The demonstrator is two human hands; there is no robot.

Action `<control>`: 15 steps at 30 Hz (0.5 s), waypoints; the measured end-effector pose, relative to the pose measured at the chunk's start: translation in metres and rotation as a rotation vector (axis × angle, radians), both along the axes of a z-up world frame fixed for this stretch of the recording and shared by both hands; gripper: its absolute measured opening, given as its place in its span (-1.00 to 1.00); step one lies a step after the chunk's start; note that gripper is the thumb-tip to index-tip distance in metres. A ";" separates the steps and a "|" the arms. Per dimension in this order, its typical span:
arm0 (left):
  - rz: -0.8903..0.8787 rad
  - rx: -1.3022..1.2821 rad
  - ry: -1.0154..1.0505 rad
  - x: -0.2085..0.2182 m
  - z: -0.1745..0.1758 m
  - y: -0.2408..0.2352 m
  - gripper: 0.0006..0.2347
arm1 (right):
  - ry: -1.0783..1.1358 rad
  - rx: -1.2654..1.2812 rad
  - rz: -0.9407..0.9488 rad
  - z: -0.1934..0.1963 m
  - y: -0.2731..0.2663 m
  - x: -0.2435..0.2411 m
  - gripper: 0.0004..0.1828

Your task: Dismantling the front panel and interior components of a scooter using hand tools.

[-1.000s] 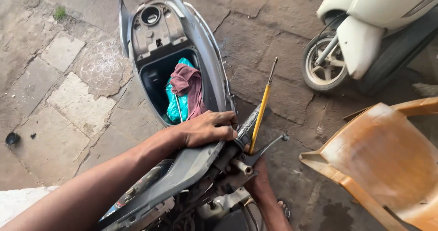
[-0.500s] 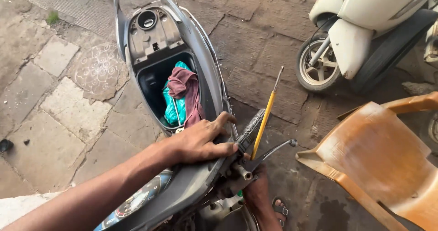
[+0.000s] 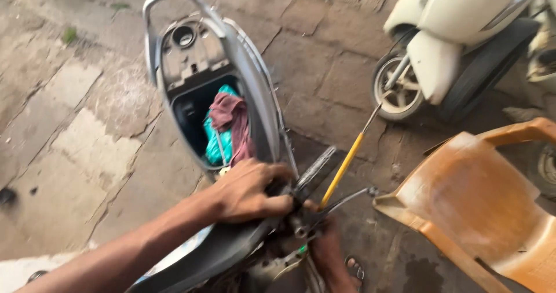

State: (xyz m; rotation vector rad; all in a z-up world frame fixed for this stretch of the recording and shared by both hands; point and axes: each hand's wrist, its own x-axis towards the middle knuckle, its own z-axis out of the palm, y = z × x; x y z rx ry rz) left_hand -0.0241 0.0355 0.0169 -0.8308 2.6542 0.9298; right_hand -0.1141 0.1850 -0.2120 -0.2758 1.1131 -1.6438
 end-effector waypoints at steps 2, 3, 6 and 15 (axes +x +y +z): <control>0.027 0.095 0.041 0.006 0.002 0.011 -0.51 | -0.110 0.007 -0.066 0.001 0.021 0.017 -0.75; 0.009 0.095 0.032 0.007 0.001 0.012 -0.51 | -0.118 0.007 -0.085 -0.001 0.019 0.017 -0.75; 0.045 0.152 0.215 0.011 0.003 0.013 -0.59 | -0.022 -0.075 -0.060 -0.005 0.011 0.017 -0.73; 0.070 0.209 0.193 0.005 0.001 0.002 -0.65 | -0.316 0.075 -0.009 0.024 0.000 0.001 -0.73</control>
